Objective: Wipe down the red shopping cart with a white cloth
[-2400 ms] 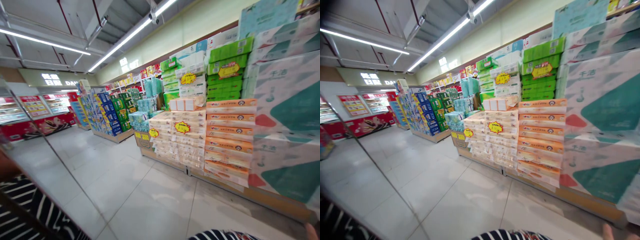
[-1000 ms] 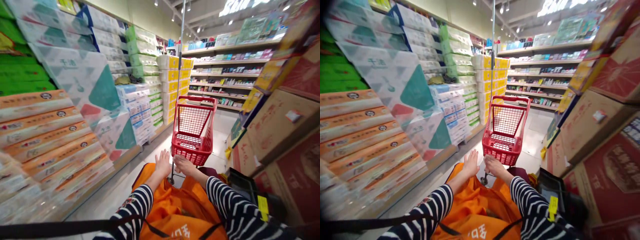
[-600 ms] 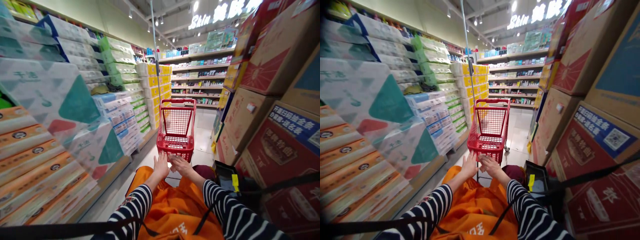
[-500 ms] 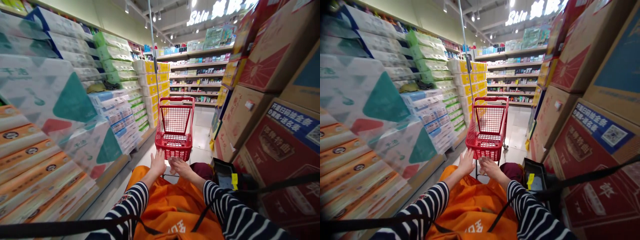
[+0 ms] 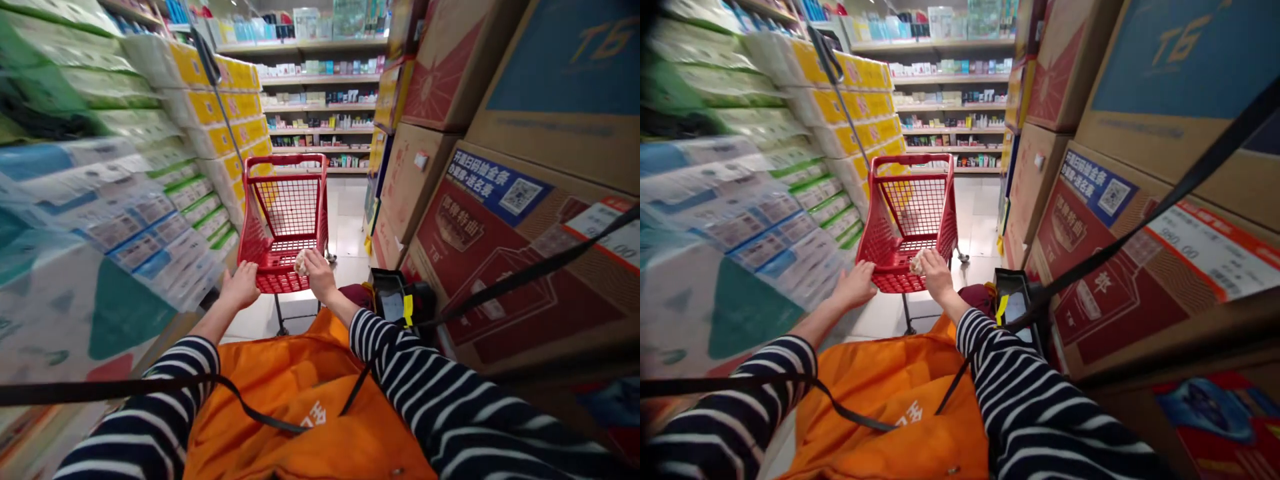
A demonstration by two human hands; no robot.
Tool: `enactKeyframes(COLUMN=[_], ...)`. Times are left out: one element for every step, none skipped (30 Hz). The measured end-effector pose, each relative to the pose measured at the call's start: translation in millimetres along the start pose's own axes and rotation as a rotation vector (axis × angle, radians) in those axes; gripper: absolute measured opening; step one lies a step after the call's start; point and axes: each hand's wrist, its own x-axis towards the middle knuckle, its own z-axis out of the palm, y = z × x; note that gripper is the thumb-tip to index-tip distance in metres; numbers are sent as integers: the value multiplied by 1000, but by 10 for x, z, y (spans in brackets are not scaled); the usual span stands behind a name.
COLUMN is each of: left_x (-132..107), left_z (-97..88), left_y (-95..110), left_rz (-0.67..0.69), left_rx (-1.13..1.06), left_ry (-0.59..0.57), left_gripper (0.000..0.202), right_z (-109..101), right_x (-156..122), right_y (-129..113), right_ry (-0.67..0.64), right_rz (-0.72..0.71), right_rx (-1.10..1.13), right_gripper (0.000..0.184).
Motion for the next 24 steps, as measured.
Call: enactKeyframes(left_x=[1, -8, -24, -43, -61, -76, -86, -92, -95, -95, -93, -93, -93, -96, -99, -102, -104, -102, -94, -78, -53, -20, 20, 64], left_z=[-1, -6, -15, -26, -38, -49, -60, -70, -81, -92, -105, -119, -134, -149, -163, -175, -185, -193, -200, -208, -217, -230, -245, -263], left_y=[-8, -7, 4, 24, 53, 91, 137, 191, 252, 319, 391, 469, 551, 633, 715, 791, 858, 910, 945, 960, 953, 927, 885, 834], left_rz=[-9, -18, -26, -30, -30, -24, -12, 8, 31, 57, 84, 112, 137, 160, 182, 207, 237, 268, 295, 306, 303, 290, 269, 242], left_rx=[7, 14, 21, 27, 34, 38, 40, 40, 38, 36, 34, 33, 32, 31, 30, 29, 27, 26, 25, 24, 25, 34, 50, 69], left_ry=[-5, -3, -2, -2, -3, -3, -3, 0, 3, 6, 9, 9, 9, 8, 10, 17, 27, 43, 65, 92, 116, 132, 138, 138], left_gripper=[64, 64, 65, 66, 66, 67, 67, 68, 69, 70, 72, 73, 73, 74, 74, 73, 73, 71, 70, 68, 67, 66, 65, 65], right_z=[11, 11, 2, -15, -42, -77, -121, -174, -232, -292, -351, -404, -446, -474, -488, -486, -474, -454, -433, -415, -405, -403, -410, -425], right_x=[9, 19, 28, 36, 45, 56, 71, 94, 124, 163, 208, 256, 301, 339, 364, 373, 364, 337, 297, 248, 197, 152, 116, 94], right_y=[-9, -13, -9, 5, 30, 66, 112, 165, 220, 273, 317, 346, 355, 340, 303, 247, 178, 105, 39, -12, -42, -47, -29, 10], right_ry=[-20, -37, -50, -62, -72, -81, -89, -99, -115, -134, -153, -167, -174, -172, -166, -166, -172, -178, -178, -172, -162, -151, -140, -141], right_rz=[-4, -5, -6, -6, -3, 4, 21, 52, 98, 152, 209, 265, 313, 347, 362, 359, 342, 319, 302, 294, 294, 298, 306, 310], right_rx=[8, 14, 19, 21, 20, 17, 11, 4, -5, -14, -23, -33, -41, -45, -46, -40, -26, -7, 15, 37, 57, 74, 85, 98], right_gripper=[37, 38, 38, 38, 38, 38, 38, 39, 40, 42, 44, 46, 47, 47, 46, 44, 42, 41, 40, 40, 41, 41, 42, 42])
